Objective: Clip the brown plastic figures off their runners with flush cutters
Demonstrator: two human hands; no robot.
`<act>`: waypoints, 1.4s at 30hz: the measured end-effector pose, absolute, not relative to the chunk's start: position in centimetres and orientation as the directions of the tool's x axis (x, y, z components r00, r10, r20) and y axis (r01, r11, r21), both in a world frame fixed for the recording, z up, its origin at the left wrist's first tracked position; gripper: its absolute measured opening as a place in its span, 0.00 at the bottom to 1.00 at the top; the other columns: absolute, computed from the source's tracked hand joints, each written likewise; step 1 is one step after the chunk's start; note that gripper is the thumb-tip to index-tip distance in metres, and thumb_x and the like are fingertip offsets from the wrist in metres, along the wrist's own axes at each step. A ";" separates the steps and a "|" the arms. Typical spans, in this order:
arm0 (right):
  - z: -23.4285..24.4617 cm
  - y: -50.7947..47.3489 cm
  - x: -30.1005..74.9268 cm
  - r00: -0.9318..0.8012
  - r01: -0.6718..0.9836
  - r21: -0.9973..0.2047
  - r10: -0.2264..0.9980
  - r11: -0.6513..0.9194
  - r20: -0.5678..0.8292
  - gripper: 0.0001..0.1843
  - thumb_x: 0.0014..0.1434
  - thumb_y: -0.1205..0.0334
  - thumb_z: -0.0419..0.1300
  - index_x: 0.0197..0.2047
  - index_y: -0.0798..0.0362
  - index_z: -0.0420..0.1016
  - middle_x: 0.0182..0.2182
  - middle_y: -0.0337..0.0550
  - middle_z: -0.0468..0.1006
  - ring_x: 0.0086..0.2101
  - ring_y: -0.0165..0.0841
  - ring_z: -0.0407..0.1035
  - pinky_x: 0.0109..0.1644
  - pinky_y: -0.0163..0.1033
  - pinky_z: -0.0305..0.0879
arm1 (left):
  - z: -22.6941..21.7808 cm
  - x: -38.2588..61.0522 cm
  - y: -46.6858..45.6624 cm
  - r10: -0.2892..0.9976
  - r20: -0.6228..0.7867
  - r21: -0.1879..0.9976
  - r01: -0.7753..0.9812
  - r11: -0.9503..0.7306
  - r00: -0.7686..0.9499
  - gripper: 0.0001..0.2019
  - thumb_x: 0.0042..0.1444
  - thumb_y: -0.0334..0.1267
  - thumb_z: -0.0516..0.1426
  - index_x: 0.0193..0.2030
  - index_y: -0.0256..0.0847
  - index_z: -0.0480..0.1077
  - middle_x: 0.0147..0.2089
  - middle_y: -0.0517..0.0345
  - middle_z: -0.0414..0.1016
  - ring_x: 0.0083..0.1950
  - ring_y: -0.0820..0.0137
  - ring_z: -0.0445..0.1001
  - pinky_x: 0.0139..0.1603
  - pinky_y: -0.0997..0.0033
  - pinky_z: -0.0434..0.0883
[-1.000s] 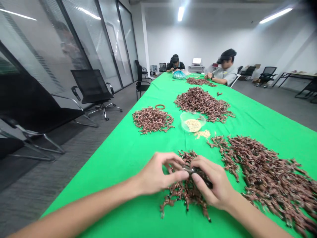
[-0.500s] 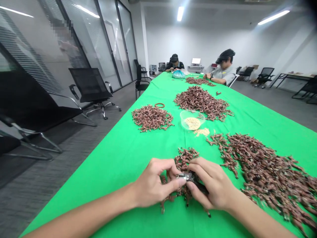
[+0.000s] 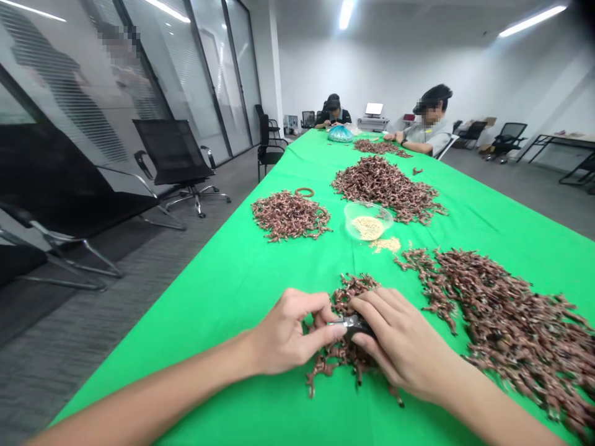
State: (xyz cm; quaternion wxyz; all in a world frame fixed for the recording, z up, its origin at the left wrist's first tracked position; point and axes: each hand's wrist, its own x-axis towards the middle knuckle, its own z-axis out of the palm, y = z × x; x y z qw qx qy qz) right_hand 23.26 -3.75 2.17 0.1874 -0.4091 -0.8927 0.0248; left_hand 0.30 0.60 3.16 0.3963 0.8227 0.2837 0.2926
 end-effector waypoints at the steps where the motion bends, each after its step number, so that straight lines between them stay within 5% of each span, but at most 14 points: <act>1: 2.3 -3.7 23.2 -0.586 0.735 -0.195 0.753 0.649 0.299 0.15 0.71 0.57 0.49 0.56 0.55 0.64 0.47 0.51 0.72 0.45 0.43 0.64 0.49 0.51 0.63 | 3.2 0.4 0.8 0.703 0.257 0.825 0.229 -0.517 0.663 0.11 0.62 0.36 0.60 0.29 0.34 0.71 0.26 0.60 0.73 0.28 0.75 0.69 0.33 0.75 0.64; 6: 2.6 -2.3 23.6 -0.561 0.755 -0.147 0.746 0.639 0.358 0.15 0.71 0.57 0.47 0.51 0.58 0.67 0.39 0.49 0.72 0.38 0.40 0.63 0.43 0.47 0.59 | 3.5 1.7 2.5 0.742 0.220 0.898 0.165 -0.407 0.633 0.11 0.60 0.38 0.62 0.29 0.34 0.71 0.28 0.60 0.73 0.30 0.75 0.67 0.34 0.74 0.64; 11: 2.5 0.4 25.4 -0.549 0.753 -0.098 0.704 0.650 0.449 0.15 0.70 0.56 0.49 0.37 0.56 0.70 0.28 0.44 0.69 0.31 0.36 0.61 0.37 0.43 0.55 | 3.5 2.8 5.3 0.728 0.140 0.930 0.163 -0.329 0.671 0.14 0.56 0.45 0.65 0.35 0.34 0.73 0.24 0.64 0.68 0.23 0.77 0.57 0.24 0.74 0.55; 16: 1.2 0.6 26.7 -0.488 0.770 -0.213 0.770 0.602 0.410 0.13 0.69 0.59 0.48 0.39 0.56 0.69 0.28 0.42 0.68 0.30 0.34 0.62 0.36 0.42 0.56 | 2.1 2.1 5.5 0.834 0.203 0.737 0.481 -0.475 0.513 0.12 0.57 0.45 0.62 0.39 0.38 0.73 0.24 0.65 0.68 0.24 0.75 0.60 0.29 0.72 0.57; 20: 0.6 -0.8 26.7 -0.502 0.752 -0.249 0.774 0.611 0.386 0.10 0.66 0.61 0.49 0.41 0.56 0.68 0.28 0.42 0.67 0.30 0.35 0.61 0.35 0.42 0.56 | 0.9 1.3 4.0 0.831 0.235 0.543 0.641 -0.543 0.505 0.12 0.55 0.46 0.62 0.39 0.39 0.73 0.35 0.56 0.73 0.37 0.64 0.70 0.43 0.61 0.65; 24: 0.6 -1.8 26.2 -0.507 0.719 -0.304 0.770 0.625 0.386 0.08 0.63 0.63 0.50 0.44 0.55 0.67 0.29 0.41 0.67 0.30 0.35 0.61 0.33 0.42 0.57 | 0.6 1.2 3.3 0.832 0.164 0.534 0.661 -0.527 0.530 0.10 0.58 0.42 0.61 0.43 0.41 0.73 0.41 0.54 0.73 0.46 0.58 0.70 0.53 0.49 0.63; 31: 0.3 -2.3 25.8 -0.503 0.688 -0.317 0.743 0.653 0.441 0.10 0.62 0.65 0.52 0.46 0.55 0.66 0.31 0.43 0.69 0.31 0.35 0.63 0.32 0.43 0.62 | 0.6 0.9 3.6 0.855 0.177 0.807 0.425 -0.409 0.488 0.06 0.60 0.33 0.61 0.44 0.40 0.72 0.48 0.53 0.72 0.49 0.63 0.72 0.53 0.57 0.68; 35: 0.3 -2.5 25.5 -0.456 0.711 -0.338 0.770 0.617 0.446 0.15 0.66 0.64 0.51 0.54 0.56 0.65 0.39 0.48 0.73 0.39 0.35 0.68 0.40 0.42 0.70 | 0.4 1.4 3.2 0.876 0.021 0.973 0.193 -0.129 0.482 0.04 0.62 0.34 0.61 0.43 0.39 0.71 0.46 0.53 0.79 0.47 0.66 0.78 0.51 0.62 0.73; 42: -0.1 -3.0 24.3 -0.452 0.786 -0.137 0.712 0.603 0.538 0.19 0.68 0.58 0.50 0.57 0.60 0.67 0.44 0.55 0.78 0.43 0.42 0.72 0.45 0.47 0.74 | -0.1 1.9 2.1 0.895 -0.116 0.974 -0.129 0.188 0.431 0.11 0.58 0.36 0.66 0.41 0.39 0.67 0.47 0.52 0.83 0.49 0.65 0.82 0.52 0.65 0.77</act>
